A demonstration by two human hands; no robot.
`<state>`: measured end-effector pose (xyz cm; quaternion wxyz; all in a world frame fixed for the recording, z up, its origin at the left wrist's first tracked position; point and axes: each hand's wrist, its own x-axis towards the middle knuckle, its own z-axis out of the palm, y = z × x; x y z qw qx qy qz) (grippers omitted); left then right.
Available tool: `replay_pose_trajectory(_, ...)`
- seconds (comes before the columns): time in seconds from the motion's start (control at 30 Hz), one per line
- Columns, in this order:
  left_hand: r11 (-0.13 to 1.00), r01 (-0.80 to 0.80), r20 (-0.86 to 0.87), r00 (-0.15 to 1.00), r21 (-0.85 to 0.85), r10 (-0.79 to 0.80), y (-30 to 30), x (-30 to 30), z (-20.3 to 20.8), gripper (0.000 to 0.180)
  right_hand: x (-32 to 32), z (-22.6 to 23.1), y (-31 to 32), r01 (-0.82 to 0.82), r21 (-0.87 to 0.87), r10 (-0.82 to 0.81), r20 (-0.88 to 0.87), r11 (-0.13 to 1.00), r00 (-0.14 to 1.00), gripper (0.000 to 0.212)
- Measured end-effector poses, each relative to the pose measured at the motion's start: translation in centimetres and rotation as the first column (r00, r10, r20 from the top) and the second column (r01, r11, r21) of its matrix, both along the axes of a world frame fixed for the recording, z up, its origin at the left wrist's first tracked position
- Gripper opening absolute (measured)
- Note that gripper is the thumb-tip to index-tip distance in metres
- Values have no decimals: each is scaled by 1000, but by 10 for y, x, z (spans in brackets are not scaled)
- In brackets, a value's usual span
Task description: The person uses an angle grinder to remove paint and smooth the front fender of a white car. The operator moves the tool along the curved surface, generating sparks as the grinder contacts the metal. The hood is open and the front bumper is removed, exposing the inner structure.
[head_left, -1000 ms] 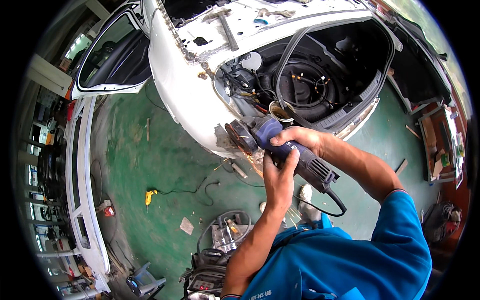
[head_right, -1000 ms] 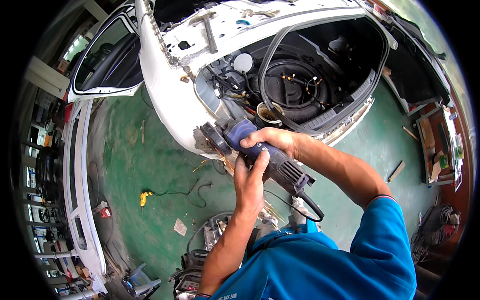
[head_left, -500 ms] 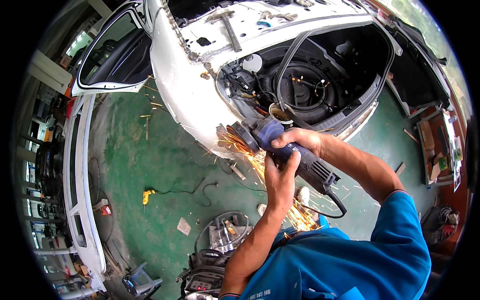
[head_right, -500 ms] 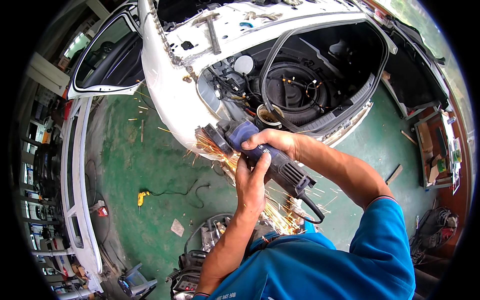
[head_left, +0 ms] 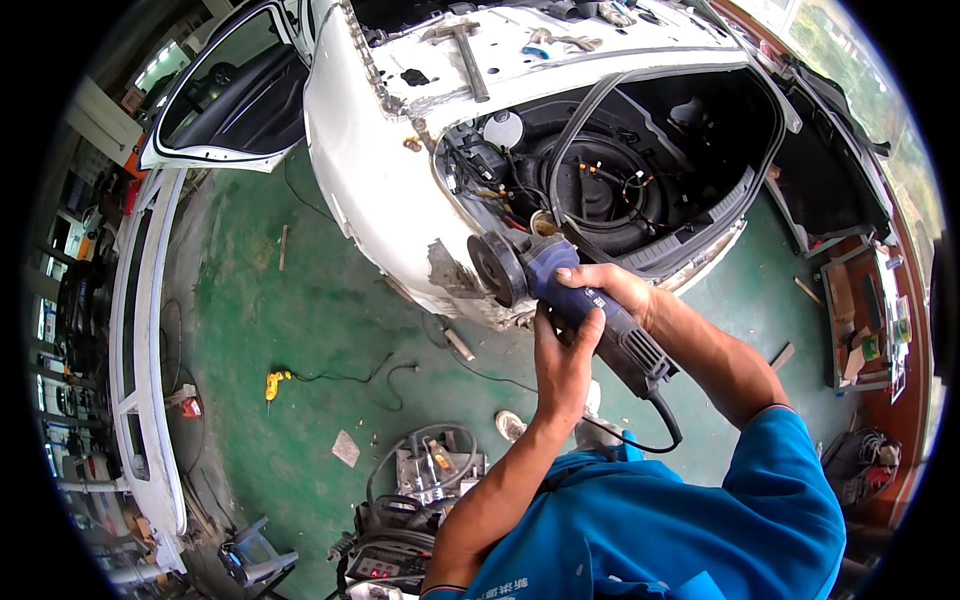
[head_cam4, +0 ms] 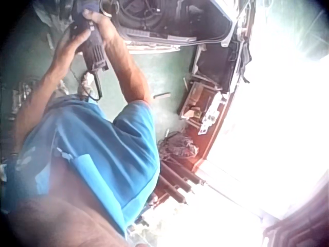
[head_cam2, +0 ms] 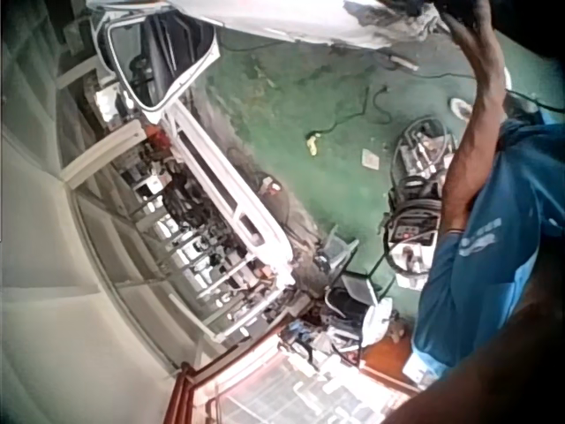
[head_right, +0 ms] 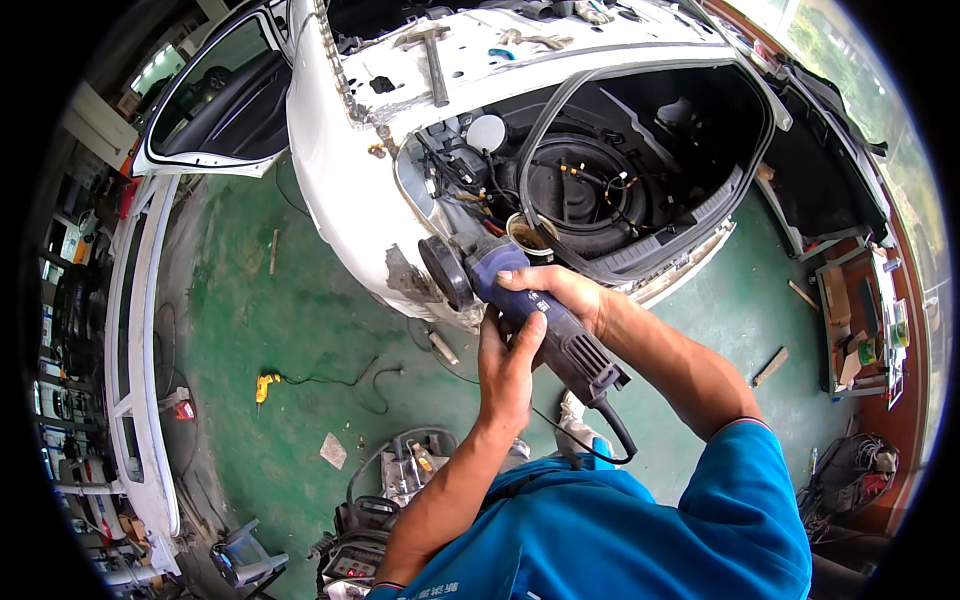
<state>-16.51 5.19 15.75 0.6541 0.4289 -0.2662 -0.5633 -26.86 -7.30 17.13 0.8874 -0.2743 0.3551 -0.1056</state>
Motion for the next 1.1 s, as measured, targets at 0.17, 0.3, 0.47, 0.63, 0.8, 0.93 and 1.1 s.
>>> replay_pose_trajectory(0.17, 1000, -16, 14, 1000, 22, 16, -3, 4, 0, 73, 5, -12, -9, -50, -12, 50, 28, 999, 998, 61)
replay_pose_trajectory(0.3, 999, -39, 20, 999, 35, 38, -5, 7, -1, 74, 12, -13, -11, -83, 6, 83, 27, 997, 996, 59)
replay_pose_trajectory(0.47, 998, -26, 17, 1000, 53, 25, -9, 11, -3, 71, 14, -21, -17, -96, 33, 95, 37, 995, 995, 57)
replay_pose_trajectory(0.63, 998, -42, 21, 999, 50, 41, -8, 9, -1, 70, 15, -25, -19, -110, 8, 109, 56, 994, 992, 54)
replay_pose_trajectory(0.8, 998, -52, -3, 999, 43, 52, -8, 7, -4, 71, 14, -24, -20, -112, -9, 112, 11, 994, 994, 52)
replay_pose_trajectory(0.93, 997, -35, 17, 999, 62, 34, -7, 8, -7, 72, 13, -22, -18, -123, 22, 122, 28, 992, 992, 53)
replay_pose_trajectory(1.1, 999, -38, -29, 999, 13, 38, -4, 5, -2, 71, 10, -19, -15, -137, 24, 136, 16, 990, 991, 55)
